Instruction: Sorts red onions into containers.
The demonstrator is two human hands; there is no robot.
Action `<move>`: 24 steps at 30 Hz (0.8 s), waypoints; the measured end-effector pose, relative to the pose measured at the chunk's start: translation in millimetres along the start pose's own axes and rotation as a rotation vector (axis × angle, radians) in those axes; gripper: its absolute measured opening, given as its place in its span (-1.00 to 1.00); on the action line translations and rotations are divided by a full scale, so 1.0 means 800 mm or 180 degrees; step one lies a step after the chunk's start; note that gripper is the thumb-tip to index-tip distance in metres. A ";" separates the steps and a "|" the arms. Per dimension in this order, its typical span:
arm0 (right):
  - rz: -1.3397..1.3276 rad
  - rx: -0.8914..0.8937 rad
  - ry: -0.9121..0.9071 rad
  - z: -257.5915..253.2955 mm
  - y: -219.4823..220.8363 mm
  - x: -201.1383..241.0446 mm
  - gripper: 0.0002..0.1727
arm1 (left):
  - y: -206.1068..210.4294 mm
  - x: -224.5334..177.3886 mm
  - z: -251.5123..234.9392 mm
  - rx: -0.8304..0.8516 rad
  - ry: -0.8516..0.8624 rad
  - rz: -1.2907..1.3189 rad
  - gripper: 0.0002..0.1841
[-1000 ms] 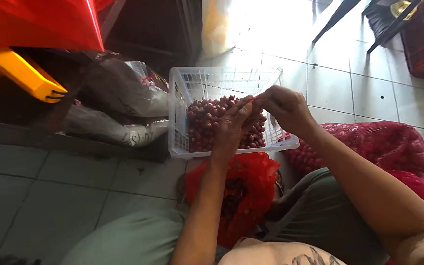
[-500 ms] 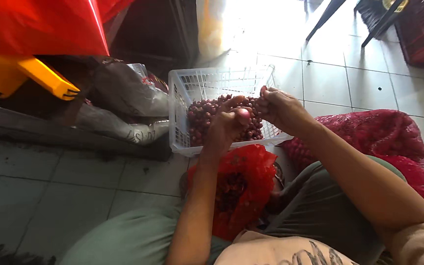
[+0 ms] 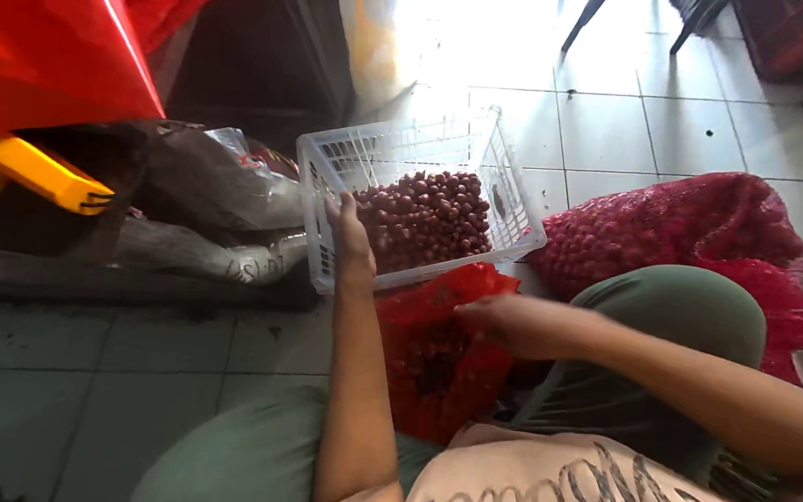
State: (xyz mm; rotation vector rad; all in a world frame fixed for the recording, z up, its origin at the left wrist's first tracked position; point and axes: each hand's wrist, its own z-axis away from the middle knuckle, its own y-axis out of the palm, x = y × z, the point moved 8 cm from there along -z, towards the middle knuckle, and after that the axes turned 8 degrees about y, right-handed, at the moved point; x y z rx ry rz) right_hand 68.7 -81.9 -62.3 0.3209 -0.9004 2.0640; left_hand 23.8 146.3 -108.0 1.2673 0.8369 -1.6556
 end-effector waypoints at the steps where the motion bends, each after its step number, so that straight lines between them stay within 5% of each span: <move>1: -0.0480 -0.0680 -0.0138 0.042 -0.041 -0.018 -0.59 | -0.001 -0.002 -0.002 -0.0030 0.0079 0.0025 -0.35; 5: -0.1718 -0.2918 0.0635 0.214 -0.107 -0.197 -0.65 | 0.042 0.011 -0.027 0.0582 0.0682 -0.0780 -0.64; 8: -0.1895 -0.2821 0.1425 0.275 -0.049 -0.278 -0.56 | 0.107 0.054 -0.046 0.1543 0.0838 -0.2133 -0.67; 12: -0.2075 -0.2382 0.1482 0.293 0.016 -0.275 -0.59 | 0.163 0.143 -0.086 0.2440 0.0849 -0.3497 -0.49; 17: -0.2136 -0.2953 0.0654 0.276 0.003 -0.248 -0.77 | 0.172 0.188 -0.113 0.2730 0.0763 -0.4155 -0.44; 20: -0.1874 -0.3334 -0.0348 0.244 -0.046 -0.202 -0.83 | 0.162 0.181 -0.119 0.2690 0.0782 -0.3978 -0.56; 24: -0.1705 -0.3322 -0.1142 0.172 -0.116 -0.116 -0.83 | 0.152 0.103 -0.081 0.2382 0.0398 -0.2718 -0.45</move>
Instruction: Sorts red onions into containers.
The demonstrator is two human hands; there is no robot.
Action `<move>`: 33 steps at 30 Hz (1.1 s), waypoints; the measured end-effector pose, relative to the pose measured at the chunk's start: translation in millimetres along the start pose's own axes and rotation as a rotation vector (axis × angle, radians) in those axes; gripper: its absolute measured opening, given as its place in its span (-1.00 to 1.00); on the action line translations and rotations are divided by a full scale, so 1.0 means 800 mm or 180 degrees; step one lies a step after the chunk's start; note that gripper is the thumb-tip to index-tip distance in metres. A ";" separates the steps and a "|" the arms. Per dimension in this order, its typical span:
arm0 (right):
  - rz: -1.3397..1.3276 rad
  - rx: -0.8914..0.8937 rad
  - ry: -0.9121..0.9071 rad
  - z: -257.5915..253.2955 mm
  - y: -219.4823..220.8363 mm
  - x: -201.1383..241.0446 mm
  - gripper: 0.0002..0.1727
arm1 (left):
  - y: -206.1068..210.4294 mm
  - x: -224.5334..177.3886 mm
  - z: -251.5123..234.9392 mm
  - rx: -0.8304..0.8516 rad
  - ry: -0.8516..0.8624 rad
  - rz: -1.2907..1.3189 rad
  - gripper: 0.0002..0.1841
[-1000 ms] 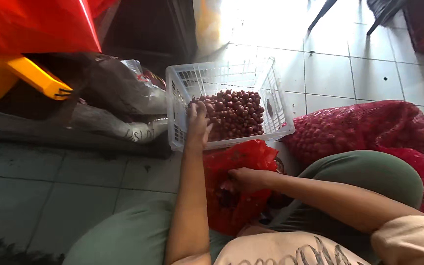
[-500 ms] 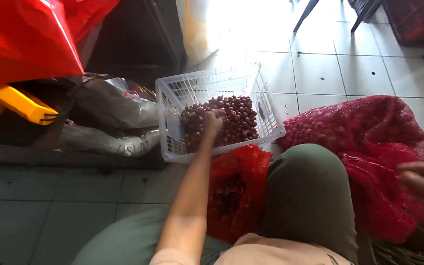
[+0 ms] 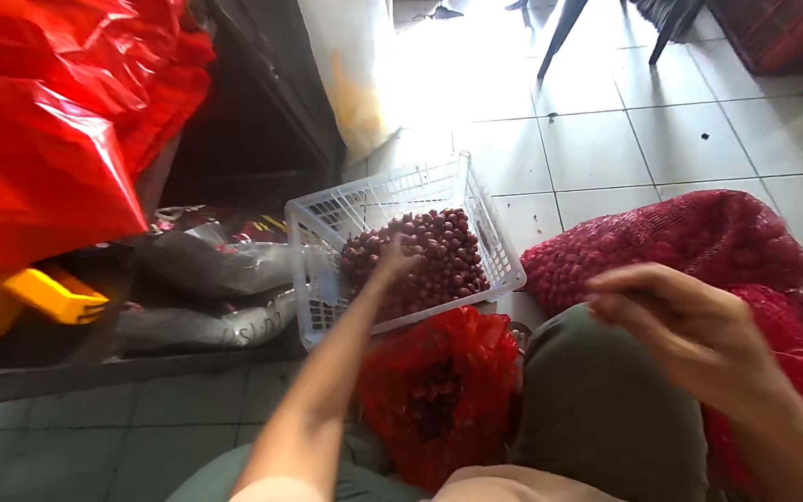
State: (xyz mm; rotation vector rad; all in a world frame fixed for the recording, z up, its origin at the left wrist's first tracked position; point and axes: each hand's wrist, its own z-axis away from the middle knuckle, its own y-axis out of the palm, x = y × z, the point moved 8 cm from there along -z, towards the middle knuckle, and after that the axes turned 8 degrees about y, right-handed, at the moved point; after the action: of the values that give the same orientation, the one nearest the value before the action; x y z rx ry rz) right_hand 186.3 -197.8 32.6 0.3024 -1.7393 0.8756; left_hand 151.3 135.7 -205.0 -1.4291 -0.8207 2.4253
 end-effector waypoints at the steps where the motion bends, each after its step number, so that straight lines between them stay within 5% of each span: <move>1: 0.0099 0.0180 0.0016 -0.024 0.025 0.011 -0.82 | -0.010 -0.024 0.022 0.0037 0.0033 0.0285 -0.47; 4: 0.0647 0.0983 0.0476 -0.069 0.102 0.019 -0.58 | -0.031 -0.098 0.121 0.0203 0.0405 0.0806 -0.69; 7: 0.0152 0.0938 0.0510 -0.051 0.152 0.011 -0.60 | -0.031 -0.144 0.223 0.0184 0.0312 0.1544 -0.78; 12: -0.1197 0.0492 0.0816 0.012 0.169 -0.019 -0.77 | -0.002 -0.121 0.313 -0.0675 0.0644 0.2825 -0.50; 16: -0.1074 0.0467 0.0446 0.035 0.176 -0.011 -0.84 | 0.020 -0.103 0.339 -0.1296 0.0847 0.3129 -0.66; 20: -0.0642 0.0516 0.0048 0.042 0.190 -0.001 -0.88 | 0.031 -0.087 0.343 -0.1336 0.0695 0.3434 -0.70; 33: -0.1515 0.0763 0.0939 0.039 0.203 -0.024 -0.90 | 0.048 -0.085 0.335 -0.0867 0.0836 0.4535 -0.68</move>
State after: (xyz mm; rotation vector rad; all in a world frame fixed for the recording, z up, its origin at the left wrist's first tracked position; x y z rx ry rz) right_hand 74.0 -110.9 -54.2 0.6796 -1.2175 0.7318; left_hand -39.9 -21.5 -75.3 -3.0892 0.0905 2.7723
